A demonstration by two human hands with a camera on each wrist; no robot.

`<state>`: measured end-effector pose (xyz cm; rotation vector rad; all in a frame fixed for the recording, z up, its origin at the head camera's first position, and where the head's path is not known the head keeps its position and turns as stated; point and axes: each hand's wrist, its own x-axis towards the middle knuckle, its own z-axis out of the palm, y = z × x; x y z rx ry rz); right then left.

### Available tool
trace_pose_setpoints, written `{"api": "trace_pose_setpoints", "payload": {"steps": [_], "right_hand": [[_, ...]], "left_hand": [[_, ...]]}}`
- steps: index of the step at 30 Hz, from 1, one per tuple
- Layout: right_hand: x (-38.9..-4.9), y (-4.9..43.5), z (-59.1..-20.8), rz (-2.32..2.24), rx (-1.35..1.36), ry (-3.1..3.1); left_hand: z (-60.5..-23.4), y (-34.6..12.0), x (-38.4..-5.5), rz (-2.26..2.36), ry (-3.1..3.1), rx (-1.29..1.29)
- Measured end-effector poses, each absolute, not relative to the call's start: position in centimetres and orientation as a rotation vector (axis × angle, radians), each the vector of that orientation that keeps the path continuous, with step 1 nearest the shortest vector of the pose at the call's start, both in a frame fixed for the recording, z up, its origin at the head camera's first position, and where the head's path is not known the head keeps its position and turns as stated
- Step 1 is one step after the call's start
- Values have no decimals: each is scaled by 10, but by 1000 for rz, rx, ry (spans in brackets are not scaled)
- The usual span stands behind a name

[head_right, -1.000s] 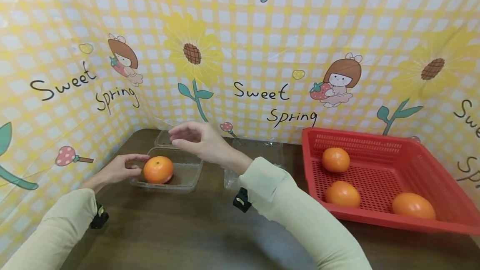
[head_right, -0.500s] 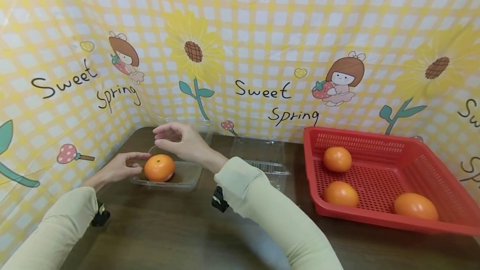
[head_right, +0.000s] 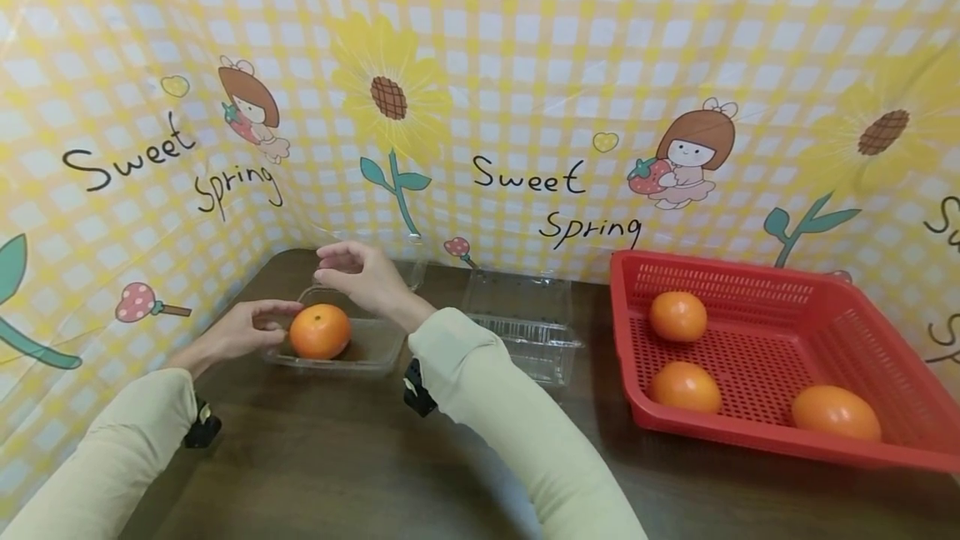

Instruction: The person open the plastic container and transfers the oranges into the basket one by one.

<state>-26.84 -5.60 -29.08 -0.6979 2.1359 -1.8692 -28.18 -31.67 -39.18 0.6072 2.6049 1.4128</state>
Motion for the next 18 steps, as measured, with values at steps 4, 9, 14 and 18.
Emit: {"api": "trace_pose_setpoints", "payload": {"steps": [4,9,14,18], "right_hand": [[-274,-60,-298,-1846,-669,2188],[-278,-64,-310,-1761,-681,2247],[-278,-70,-317,-1719,-671,2234],[-278,-75,-321,-1637,-671,2276]], "left_hand": [[-391,-316,-282,1403,2617,605],[-392,-315,-283,1417,2602,590],[-392,-316,-283,1415,2594,613],[-391,-316,-284,1422,2586,606]]}}
